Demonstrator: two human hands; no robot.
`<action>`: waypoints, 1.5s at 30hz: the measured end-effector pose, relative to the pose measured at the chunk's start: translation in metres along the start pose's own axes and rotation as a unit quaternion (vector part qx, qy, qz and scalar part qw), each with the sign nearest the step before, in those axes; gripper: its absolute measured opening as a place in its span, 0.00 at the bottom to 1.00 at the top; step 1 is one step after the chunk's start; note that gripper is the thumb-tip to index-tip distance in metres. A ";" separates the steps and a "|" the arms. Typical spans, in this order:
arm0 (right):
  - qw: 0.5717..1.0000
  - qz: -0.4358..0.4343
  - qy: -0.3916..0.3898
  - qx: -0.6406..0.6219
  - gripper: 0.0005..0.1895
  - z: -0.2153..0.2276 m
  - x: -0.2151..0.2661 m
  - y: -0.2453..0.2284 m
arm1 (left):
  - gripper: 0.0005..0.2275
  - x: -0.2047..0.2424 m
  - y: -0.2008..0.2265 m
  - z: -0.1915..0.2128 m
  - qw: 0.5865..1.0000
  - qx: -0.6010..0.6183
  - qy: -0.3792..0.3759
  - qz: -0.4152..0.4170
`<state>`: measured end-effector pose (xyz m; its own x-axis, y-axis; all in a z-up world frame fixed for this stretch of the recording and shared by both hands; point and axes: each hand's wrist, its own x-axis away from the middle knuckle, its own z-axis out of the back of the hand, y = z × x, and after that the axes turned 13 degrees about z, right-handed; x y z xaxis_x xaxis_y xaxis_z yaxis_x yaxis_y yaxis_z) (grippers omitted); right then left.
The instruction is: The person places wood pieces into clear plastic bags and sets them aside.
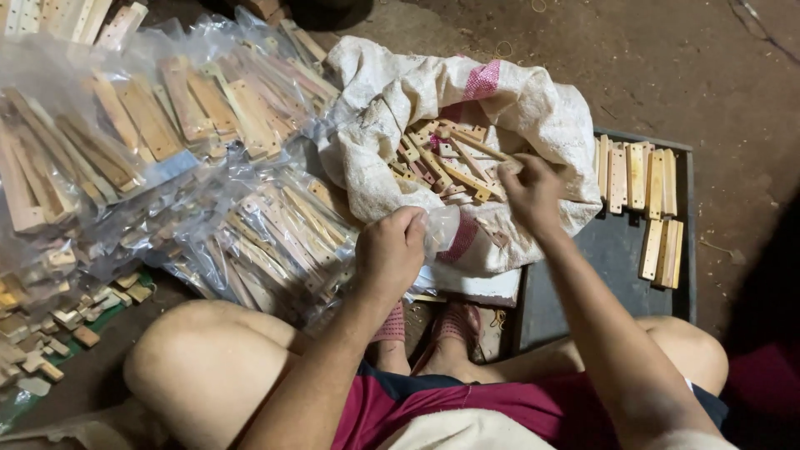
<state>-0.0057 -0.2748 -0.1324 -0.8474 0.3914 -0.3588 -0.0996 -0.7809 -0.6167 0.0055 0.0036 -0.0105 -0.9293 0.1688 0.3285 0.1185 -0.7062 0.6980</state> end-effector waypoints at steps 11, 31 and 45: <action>0.957 0.064 -0.167 -0.230 0.19 0.228 0.007 -0.142 | 0.07 -0.009 0.005 0.002 0.997 0.022 -0.056 -0.057; 0.950 0.166 -0.203 -0.171 0.16 0.185 0.003 -0.201 | 0.13 -0.004 0.013 0.005 0.997 0.052 -0.048 -0.019; 0.934 0.120 -0.333 -0.054 0.12 0.053 0.027 -0.158 | 0.15 -0.003 0.008 -0.006 0.997 0.058 -0.050 0.013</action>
<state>-0.0407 -0.1665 -0.0076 -0.9785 -0.2064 -0.0033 0.1583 -0.7398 -0.6539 0.0072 -0.0068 -0.0095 -0.8862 0.2235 0.4058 0.1876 -0.6277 0.7555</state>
